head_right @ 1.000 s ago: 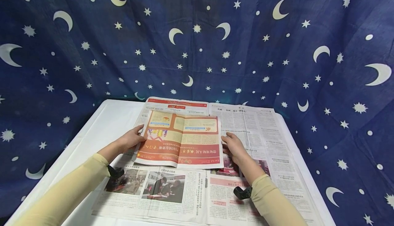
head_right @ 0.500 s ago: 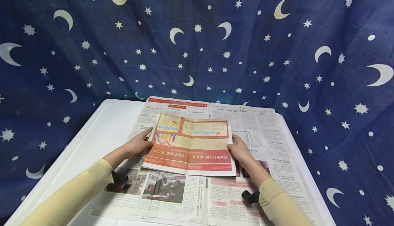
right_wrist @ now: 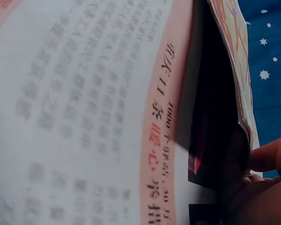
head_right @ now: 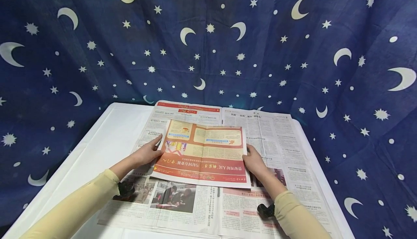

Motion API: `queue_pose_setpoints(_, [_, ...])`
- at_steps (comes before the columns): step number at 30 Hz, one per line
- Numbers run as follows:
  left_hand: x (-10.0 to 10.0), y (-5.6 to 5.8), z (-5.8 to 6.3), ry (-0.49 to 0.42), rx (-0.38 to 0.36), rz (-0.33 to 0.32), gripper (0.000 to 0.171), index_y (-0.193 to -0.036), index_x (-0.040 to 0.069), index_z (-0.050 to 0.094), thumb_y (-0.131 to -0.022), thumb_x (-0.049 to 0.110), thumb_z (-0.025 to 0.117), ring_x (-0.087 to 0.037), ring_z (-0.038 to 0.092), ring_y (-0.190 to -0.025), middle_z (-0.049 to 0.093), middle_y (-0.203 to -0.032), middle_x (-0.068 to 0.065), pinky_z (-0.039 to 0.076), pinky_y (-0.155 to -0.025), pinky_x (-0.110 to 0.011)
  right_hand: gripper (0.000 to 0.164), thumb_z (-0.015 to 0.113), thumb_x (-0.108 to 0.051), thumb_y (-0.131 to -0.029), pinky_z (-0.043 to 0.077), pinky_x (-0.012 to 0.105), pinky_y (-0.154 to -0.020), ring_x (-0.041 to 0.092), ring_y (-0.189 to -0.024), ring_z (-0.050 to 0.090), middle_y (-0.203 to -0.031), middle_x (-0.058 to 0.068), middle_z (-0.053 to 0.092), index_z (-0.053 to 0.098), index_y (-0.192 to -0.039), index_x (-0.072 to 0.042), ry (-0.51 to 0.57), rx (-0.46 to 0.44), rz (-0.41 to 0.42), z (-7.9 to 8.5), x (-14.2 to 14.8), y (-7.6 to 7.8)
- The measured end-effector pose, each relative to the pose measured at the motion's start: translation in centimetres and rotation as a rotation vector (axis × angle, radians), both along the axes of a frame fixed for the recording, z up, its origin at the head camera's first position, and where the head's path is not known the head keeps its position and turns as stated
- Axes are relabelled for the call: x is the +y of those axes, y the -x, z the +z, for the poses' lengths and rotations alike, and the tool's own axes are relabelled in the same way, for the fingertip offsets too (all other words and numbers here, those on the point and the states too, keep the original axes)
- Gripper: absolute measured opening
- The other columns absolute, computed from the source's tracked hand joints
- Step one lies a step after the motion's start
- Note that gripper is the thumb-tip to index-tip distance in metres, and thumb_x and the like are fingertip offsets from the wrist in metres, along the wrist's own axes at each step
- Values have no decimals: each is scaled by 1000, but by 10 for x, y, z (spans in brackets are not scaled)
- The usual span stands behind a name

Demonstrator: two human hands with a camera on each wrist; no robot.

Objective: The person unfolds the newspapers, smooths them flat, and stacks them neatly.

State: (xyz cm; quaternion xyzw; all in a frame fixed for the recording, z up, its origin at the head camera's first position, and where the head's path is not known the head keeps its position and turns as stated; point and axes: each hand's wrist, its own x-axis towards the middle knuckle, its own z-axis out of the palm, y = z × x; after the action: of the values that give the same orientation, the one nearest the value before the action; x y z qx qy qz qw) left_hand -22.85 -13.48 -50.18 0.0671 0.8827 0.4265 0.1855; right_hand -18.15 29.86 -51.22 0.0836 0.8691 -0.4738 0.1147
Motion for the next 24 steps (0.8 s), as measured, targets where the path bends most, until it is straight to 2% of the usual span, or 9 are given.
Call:
queue_pose_setpoints(6, [3, -1, -1, 24, 17, 9, 78, -165, 8, 8, -104, 25, 54, -34, 66, -116, 50, -148, -28, 51, -103, -49, 68, 46, -18, -106, 59, 43, -84, 23, -88, 69, -115, 17, 66, 13, -161, 2, -7, 11, -6, -3, 0, 1])
queue_pose_setpoints(8, [3, -1, -1, 27, 23, 12, 78, -165, 9, 8, -104, 25, 54, -35, 66, -116, 48, -149, -28, 51, -103, -50, 68, 46, -18, -106, 59, 43, -85, 22, -88, 69, -115, 17, 66, 13, -161, 3, -18, 18, -3, -3, -1, 1])
queue_pose_setpoints(11, [4, -2, -2, 23, 27, 13, 78, -165, 10, 8, -105, 27, 53, -41, 57, -129, 36, -159, -25, 46, -108, -52, 67, 45, -17, -106, 58, 45, -87, 22, -88, 69, -115, 17, 67, 13, -161, 3, -21, 31, 5, -3, -1, 0])
queue_pose_setpoints(12, [4, -2, -2, 17, 28, 12, 78, -166, 10, 8, -105, 27, 53, -41, 55, -131, 33, -161, -25, 47, -107, -51, 67, 45, -18, -106, 57, 46, -89, 21, -89, 69, -115, 17, 67, 13, -161, 3, -26, 34, 7, -3, -1, 0])
queue_pose_setpoints(14, [5, -3, -2, -12, 23, 11, 77, -166, 10, 9, -105, 26, 53, -40, 59, -126, 36, -159, -26, 53, -100, -48, 67, 44, -17, -106, 57, 47, -90, 23, -89, 70, -116, 18, 66, 13, -161, 3, -20, 35, 7, -4, -1, 0])
queue_pose_setpoints(18, [5, -3, -3, -70, 1, 39, 73, -164, 7, 15, -104, 19, 55, -27, 71, -99, 57, -138, -28, 61, -81, -39, 66, 44, -17, -106, 55, 49, -93, 23, -93, 69, -120, 19, 65, 14, -161, 3, -14, 31, 2, -3, -2, 0])
queue_pose_setpoints(21, [4, -5, -2, -80, -10, 69, 65, -159, 2, 27, -103, 16, 57, -23, 71, -91, 64, -124, -24, 60, -80, -39, 66, 45, -17, -106, 55, 48, -93, 22, -93, 69, -121, 18, 66, 14, -161, 3, -8, 30, -4, -3, -2, 0])
queue_pose_setpoints(24, [2, -6, -2, -84, -12, 83, 54, -151, -1, 40, -104, 20, 57, -21, 69, -90, 65, -118, -19, 59, -80, -37, 66, 45, -18, -107, 56, 45, -90, 21, -91, 70, -119, 17, 67, 13, -162, 2, -4, 23, -12, -3, -2, 0])
